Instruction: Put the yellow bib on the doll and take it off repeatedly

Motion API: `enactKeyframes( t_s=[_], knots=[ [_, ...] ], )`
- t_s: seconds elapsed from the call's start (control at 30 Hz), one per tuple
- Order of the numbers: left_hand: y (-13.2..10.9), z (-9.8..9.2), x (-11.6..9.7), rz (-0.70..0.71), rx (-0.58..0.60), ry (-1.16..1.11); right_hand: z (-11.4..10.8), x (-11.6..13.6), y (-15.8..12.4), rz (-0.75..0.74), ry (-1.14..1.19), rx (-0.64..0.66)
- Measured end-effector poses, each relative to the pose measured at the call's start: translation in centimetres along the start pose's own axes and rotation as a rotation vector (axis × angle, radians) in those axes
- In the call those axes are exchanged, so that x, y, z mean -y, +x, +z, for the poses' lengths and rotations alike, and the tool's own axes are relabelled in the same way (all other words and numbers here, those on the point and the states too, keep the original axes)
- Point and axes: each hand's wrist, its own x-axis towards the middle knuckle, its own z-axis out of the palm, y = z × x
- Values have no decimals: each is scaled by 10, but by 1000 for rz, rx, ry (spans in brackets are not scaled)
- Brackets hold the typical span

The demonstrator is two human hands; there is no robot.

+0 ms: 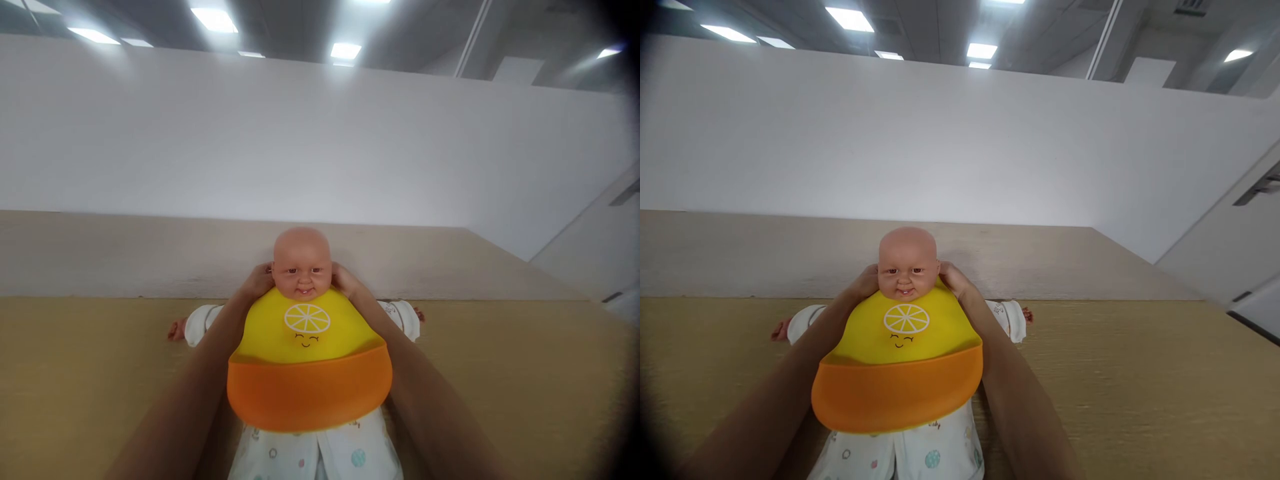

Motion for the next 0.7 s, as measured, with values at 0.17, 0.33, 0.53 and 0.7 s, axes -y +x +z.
enactKeyframes(
  t_s=[0.17, 0.33, 0.53, 0.7],
  knots=[
    [1, -1, 2, -15, 1, 30, 5, 1, -2, -22, 6, -22],
    [3, -3, 2, 21, 50, 43, 2, -1, 0, -13, 31, -22],
    [5, -4, 4, 51, 129, 59, -1, -2, 2, 95, 53, -55],
    [6, -5, 5, 49, 145, 92, 2, 1, -2, 44, 27, -52]
  ],
)
